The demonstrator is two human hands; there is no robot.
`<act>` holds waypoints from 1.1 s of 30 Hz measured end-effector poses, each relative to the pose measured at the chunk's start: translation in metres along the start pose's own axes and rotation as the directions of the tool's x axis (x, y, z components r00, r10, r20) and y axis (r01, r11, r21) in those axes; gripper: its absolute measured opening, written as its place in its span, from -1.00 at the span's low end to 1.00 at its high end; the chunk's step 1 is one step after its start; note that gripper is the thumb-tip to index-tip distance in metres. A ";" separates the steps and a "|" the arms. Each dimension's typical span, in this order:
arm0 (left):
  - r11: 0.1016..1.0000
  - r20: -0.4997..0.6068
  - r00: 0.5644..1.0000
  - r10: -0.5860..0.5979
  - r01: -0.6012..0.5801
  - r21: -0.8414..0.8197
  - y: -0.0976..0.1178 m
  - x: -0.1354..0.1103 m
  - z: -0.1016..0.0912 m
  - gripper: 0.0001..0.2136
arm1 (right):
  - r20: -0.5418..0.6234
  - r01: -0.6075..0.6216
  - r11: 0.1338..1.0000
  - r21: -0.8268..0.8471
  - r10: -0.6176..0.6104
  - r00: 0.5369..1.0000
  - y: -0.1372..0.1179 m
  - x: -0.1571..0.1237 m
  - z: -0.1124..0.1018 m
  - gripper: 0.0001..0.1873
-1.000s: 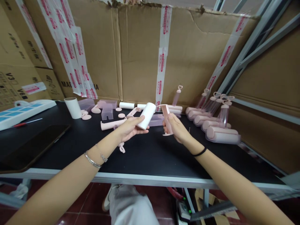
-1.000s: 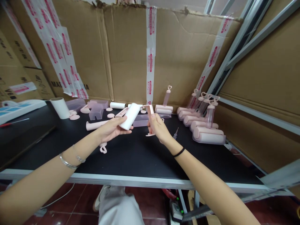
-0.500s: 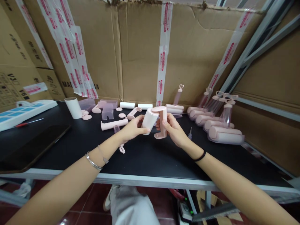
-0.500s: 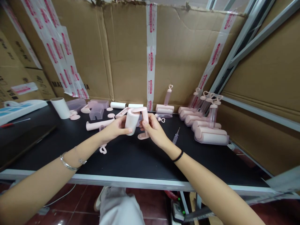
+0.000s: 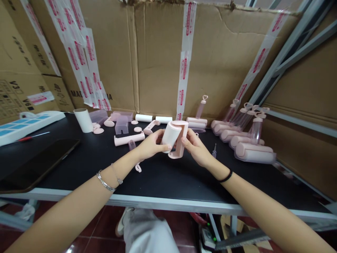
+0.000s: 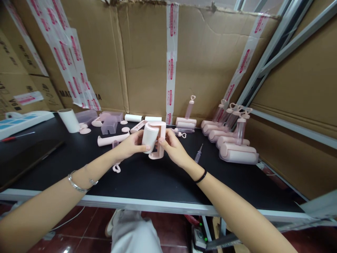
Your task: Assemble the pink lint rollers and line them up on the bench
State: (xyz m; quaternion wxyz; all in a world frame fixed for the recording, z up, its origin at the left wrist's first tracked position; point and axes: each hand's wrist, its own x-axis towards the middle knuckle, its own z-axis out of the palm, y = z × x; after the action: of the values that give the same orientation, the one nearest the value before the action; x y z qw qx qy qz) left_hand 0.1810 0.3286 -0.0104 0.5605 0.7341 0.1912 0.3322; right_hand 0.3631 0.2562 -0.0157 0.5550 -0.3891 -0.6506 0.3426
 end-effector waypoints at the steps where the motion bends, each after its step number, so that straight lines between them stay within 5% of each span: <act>1: 1.000 -0.004 1.000 0.000 0.000 0.002 0.001 0.000 0.000 -0.42 | 0.004 -0.006 1.000 -0.002 0.006 1.000 0.000 0.000 0.000 -0.50; 13: 0.999 -0.099 0.995 0.029 -0.027 0.019 -0.002 -0.004 0.013 -0.45 | 0.107 -0.077 0.990 0.115 0.064 0.992 0.004 -0.007 0.016 -0.41; 24: 0.987 -0.266 0.958 0.104 -0.134 -0.094 -0.007 -0.004 0.029 -0.43 | 0.111 -0.020 0.996 -0.089 0.030 0.993 -0.003 -0.010 0.028 -0.47; 33: 0.970 -0.288 0.957 0.030 -0.097 -0.222 -0.011 0.005 0.033 -0.47 | 0.103 -0.038 0.996 -0.078 0.046 0.994 0.001 -0.004 0.022 -0.36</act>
State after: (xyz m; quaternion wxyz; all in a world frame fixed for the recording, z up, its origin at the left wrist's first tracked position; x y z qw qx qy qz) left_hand 0.2088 0.3120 -0.0244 0.5989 0.6139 0.2051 0.4715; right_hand 0.3419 0.2528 -0.0221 0.4975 -0.4048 -0.6830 0.3494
